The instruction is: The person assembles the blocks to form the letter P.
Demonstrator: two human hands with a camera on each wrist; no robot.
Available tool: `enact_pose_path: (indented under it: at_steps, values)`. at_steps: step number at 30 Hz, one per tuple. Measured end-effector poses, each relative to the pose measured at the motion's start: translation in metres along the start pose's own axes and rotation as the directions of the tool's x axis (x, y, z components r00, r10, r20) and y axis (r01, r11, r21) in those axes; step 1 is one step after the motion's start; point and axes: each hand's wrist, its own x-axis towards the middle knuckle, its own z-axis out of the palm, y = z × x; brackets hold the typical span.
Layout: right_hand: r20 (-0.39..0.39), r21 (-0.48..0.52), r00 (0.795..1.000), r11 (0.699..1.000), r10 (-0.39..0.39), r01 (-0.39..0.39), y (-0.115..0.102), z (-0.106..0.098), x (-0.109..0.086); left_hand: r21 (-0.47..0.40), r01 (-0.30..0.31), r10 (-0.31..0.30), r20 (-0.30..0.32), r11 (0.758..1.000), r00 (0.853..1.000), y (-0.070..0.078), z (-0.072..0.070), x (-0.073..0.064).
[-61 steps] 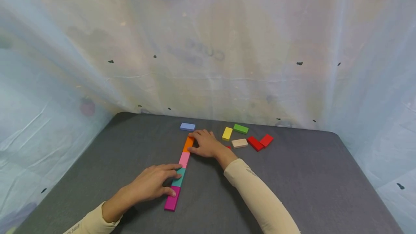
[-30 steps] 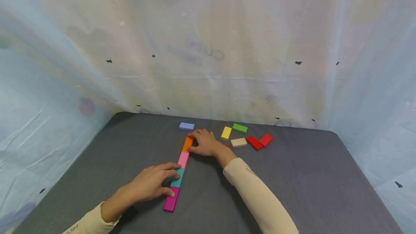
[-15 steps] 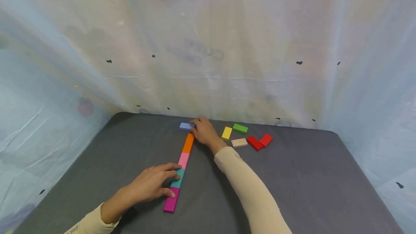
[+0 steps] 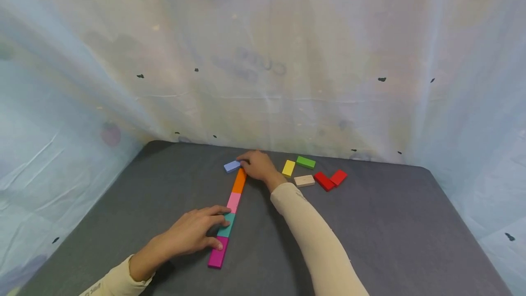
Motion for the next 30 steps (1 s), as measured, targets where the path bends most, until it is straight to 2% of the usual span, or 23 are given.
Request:
enact_pose_path:
  at_steps: [6,9,20,26,30]
  values:
    - [0.108,-0.003,0.993,0.998,-0.056,0.057,-0.005,0.006,0.000,-0.016,0.003,-0.003,0.031,1.000,1.000,0.000,0.000,0.000]
    - [0.133,-0.012,0.988,0.997,-0.080,0.082,-0.010,0.007,-0.001,-0.018,0.007,-0.006,0.036,1.000,0.999,-0.001,0.000,0.000]
    - [0.178,-0.119,0.984,0.992,-0.013,0.034,-0.019,0.008,-0.001,-0.016,0.012,-0.011,0.049,1.000,0.999,-0.001,-0.002,0.002]
    - [0.194,-0.124,0.981,0.992,-0.015,0.040,-0.021,0.006,-0.001,-0.019,0.011,-0.010,0.048,1.000,0.999,-0.001,-0.002,0.002]
    - [0.175,-0.122,0.984,0.991,-0.028,0.050,-0.018,0.004,0.000,-0.012,0.003,-0.002,0.039,1.000,0.999,-0.001,-0.002,0.001]
